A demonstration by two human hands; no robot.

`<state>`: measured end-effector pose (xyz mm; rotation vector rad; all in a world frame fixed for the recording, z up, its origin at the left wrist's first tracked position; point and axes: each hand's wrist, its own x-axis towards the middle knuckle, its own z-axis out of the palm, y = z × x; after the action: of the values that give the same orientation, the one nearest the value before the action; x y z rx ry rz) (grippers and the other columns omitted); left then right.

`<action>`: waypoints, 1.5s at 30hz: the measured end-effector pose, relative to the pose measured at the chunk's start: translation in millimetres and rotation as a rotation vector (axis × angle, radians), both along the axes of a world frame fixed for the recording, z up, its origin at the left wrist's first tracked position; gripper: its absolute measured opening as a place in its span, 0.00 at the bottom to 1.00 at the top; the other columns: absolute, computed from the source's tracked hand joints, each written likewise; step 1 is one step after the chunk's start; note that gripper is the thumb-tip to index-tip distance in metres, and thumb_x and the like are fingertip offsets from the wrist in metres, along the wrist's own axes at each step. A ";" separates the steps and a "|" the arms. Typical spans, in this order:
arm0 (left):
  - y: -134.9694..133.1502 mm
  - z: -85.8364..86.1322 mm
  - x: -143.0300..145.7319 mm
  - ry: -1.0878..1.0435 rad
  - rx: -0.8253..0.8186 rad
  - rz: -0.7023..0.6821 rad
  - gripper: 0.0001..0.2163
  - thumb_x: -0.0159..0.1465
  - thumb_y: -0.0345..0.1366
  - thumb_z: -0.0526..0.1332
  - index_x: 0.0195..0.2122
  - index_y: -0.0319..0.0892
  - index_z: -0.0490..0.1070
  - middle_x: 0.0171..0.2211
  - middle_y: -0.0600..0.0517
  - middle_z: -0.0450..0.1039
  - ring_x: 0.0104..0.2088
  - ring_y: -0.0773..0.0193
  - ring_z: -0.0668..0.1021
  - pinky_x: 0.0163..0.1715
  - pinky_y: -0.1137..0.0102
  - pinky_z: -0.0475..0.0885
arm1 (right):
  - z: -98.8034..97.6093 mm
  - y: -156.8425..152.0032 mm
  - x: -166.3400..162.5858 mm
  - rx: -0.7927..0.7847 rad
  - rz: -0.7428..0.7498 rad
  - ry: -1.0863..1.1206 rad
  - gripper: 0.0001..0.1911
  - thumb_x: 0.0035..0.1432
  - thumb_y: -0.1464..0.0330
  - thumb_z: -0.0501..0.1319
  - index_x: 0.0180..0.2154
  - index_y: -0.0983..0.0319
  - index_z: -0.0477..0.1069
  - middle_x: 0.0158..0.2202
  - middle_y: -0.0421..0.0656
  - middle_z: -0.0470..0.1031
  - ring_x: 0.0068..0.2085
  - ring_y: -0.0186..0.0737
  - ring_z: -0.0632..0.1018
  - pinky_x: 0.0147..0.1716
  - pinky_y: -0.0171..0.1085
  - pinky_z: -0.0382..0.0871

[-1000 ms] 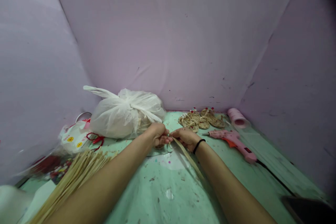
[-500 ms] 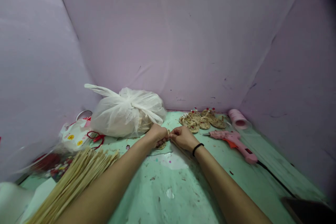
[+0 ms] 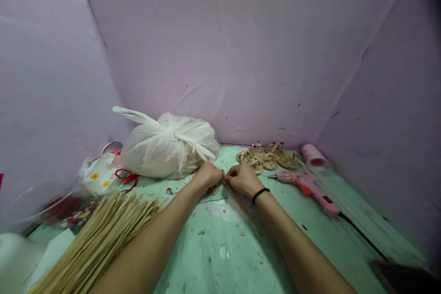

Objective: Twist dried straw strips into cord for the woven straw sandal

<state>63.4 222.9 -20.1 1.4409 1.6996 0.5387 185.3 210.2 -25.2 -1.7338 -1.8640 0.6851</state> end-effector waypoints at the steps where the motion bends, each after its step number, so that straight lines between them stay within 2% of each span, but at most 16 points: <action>1: -0.8 -0.2 0.0 -0.020 0.005 0.004 0.07 0.44 0.29 0.59 0.15 0.39 0.59 0.08 0.59 0.50 0.11 0.74 0.58 0.12 0.77 0.48 | 3.2 -0.2 -0.1 -0.033 -0.050 -0.010 0.07 0.39 0.69 0.61 0.15 0.65 0.69 0.14 0.42 0.67 0.21 0.32 0.67 0.20 0.31 0.54; 4: -1.5 -0.3 1.1 -0.061 -0.004 0.032 0.08 0.43 0.28 0.60 0.14 0.39 0.58 0.08 0.59 0.50 0.10 0.74 0.57 0.11 0.77 0.47 | 8.8 -1.3 -2.0 -0.216 -0.149 0.112 0.12 0.37 0.69 0.61 0.10 0.63 0.61 0.09 0.39 0.60 0.15 0.30 0.62 0.16 0.31 0.52; 7: -1.6 2.6 2.2 -0.130 -0.083 0.086 0.08 0.42 0.26 0.58 0.13 0.39 0.57 0.07 0.60 0.50 0.09 0.74 0.55 0.11 0.76 0.46 | 9.9 -4.8 -6.7 -0.361 -0.148 0.315 0.12 0.39 0.72 0.57 0.10 0.62 0.59 0.09 0.38 0.60 0.12 0.29 0.61 0.13 0.31 0.54; 10: -3.0 8.4 1.1 -0.214 -0.167 0.110 0.08 0.43 0.26 0.55 0.13 0.40 0.55 0.06 0.59 0.50 0.08 0.75 0.53 0.10 0.77 0.45 | 8.2 -9.2 -11.8 -0.333 -0.023 0.315 0.10 0.38 0.75 0.56 0.10 0.64 0.63 0.09 0.39 0.62 0.12 0.30 0.63 0.13 0.31 0.55; 13: -5.3 12.8 -2.0 -0.255 -0.181 0.087 0.09 0.42 0.26 0.55 0.12 0.40 0.54 0.06 0.59 0.50 0.08 0.76 0.52 0.10 0.77 0.45 | 7.3 -11.8 -13.7 -0.256 0.071 0.252 0.09 0.38 0.75 0.57 0.11 0.65 0.67 0.10 0.39 0.64 0.13 0.30 0.65 0.14 0.29 0.55; 16: -6.7 13.1 -5.6 -0.289 -0.178 0.065 0.10 0.42 0.25 0.55 0.12 0.40 0.52 0.06 0.60 0.49 0.08 0.77 0.52 0.10 0.78 0.44 | 12.3 -11.8 -10.0 -0.311 0.113 0.289 0.07 0.38 0.75 0.59 0.13 0.65 0.68 0.11 0.39 0.66 0.14 0.29 0.65 0.14 0.28 0.56; 18: -6.6 12.1 -7.9 -0.302 -0.176 0.059 0.11 0.42 0.25 0.56 0.12 0.41 0.52 0.06 0.60 0.49 0.08 0.76 0.52 0.09 0.78 0.44 | 18.2 -10.0 -4.7 -0.358 0.068 0.372 0.06 0.39 0.74 0.60 0.14 0.66 0.68 0.13 0.40 0.68 0.15 0.28 0.65 0.15 0.27 0.58; 22: -4.8 11.0 -12.1 -0.336 -0.199 0.025 0.11 0.42 0.26 0.56 0.12 0.41 0.52 0.06 0.61 0.49 0.08 0.77 0.51 0.10 0.77 0.42 | 25.9 -6.5 0.9 -0.280 -0.209 0.626 0.03 0.43 0.76 0.58 0.20 0.66 0.67 0.19 0.41 0.70 0.19 0.28 0.68 0.20 0.27 0.64; 25: -3.3 11.2 -14.9 -0.351 -0.215 -0.006 0.12 0.43 0.27 0.57 0.12 0.41 0.51 0.07 0.61 0.48 0.08 0.78 0.51 0.10 0.78 0.42 | 26.6 -10.0 -6.9 -0.433 -0.186 0.803 0.05 0.44 0.79 0.55 0.22 0.65 0.64 0.18 0.40 0.68 0.19 0.29 0.70 0.22 0.30 0.67; 27: -3.1 11.2 -16.0 -0.353 -0.213 -0.020 0.12 0.44 0.27 0.57 0.12 0.41 0.51 0.07 0.62 0.48 0.08 0.78 0.51 0.10 0.78 0.42 | 26.5 -14.1 -15.2 -0.511 -0.138 0.828 0.07 0.44 0.81 0.53 0.21 0.65 0.63 0.16 0.38 0.65 0.18 0.30 0.69 0.22 0.31 0.67; 29: -3.5 10.8 -16.4 -0.349 -0.206 -0.030 0.12 0.44 0.27 0.56 0.12 0.41 0.51 0.07 0.61 0.47 0.08 0.78 0.51 0.10 0.78 0.42 | 25.7 -17.2 -22.0 -0.524 -0.135 0.803 0.08 0.44 0.81 0.52 0.20 0.65 0.62 0.15 0.38 0.64 0.17 0.30 0.69 0.21 0.31 0.67; 32: -4.7 9.9 -16.3 -0.330 -0.192 -0.046 0.12 0.44 0.26 0.56 0.12 0.41 0.51 0.07 0.61 0.47 0.08 0.77 0.51 0.10 0.77 0.42 | 21.0 -17.5 -25.2 -0.497 -0.143 0.748 0.07 0.44 0.80 0.53 0.19 0.66 0.62 0.13 0.37 0.62 0.15 0.28 0.66 0.17 0.29 0.62; 34: -5.7 9.3 -16.1 -0.317 -0.187 -0.054 0.12 0.44 0.26 0.57 0.12 0.41 0.52 0.07 0.61 0.47 0.09 0.77 0.52 0.10 0.77 0.43 | 15.6 -15.6 -23.3 -0.455 -0.141 0.708 0.08 0.44 0.79 0.55 0.17 0.66 0.62 0.10 0.35 0.59 0.12 0.25 0.59 0.13 0.27 0.53; 37: -7.3 9.7 -15.3 -0.286 -0.170 -0.075 0.12 0.44 0.27 0.59 0.13 0.40 0.54 0.07 0.61 0.48 0.09 0.77 0.53 0.11 0.77 0.44 | 7.2 -13.0 -18.0 -0.386 -0.131 0.656 0.09 0.43 0.79 0.56 0.14 0.67 0.63 0.07 0.33 0.55 0.12 0.22 0.53 0.12 0.27 0.42; 40: -9.9 13.0 -13.2 -0.219 -0.136 -0.128 0.11 0.44 0.26 0.58 0.12 0.40 0.54 0.07 0.61 0.47 0.09 0.76 0.52 0.11 0.76 0.44 | 1.6 -12.8 -13.4 -0.363 -0.105 0.641 0.09 0.42 0.78 0.56 0.14 0.67 0.64 0.07 0.33 0.54 0.12 0.22 0.51 0.13 0.29 0.39; 45: -14.3 19.5 -10.3 -0.166 -0.071 -0.159 0.09 0.43 0.23 0.54 0.11 0.40 0.56 0.06 0.61 0.44 0.10 0.76 0.50 0.12 0.76 0.42 | -4.0 -14.2 -10.4 -0.364 -0.094 0.673 0.07 0.42 0.74 0.55 0.16 0.66 0.65 0.09 0.33 0.56 0.12 0.23 0.51 0.13 0.29 0.40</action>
<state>53.1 208.6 -0.6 1.4249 1.4465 0.4913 174.9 195.9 -29.2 -1.5069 -1.2363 1.4272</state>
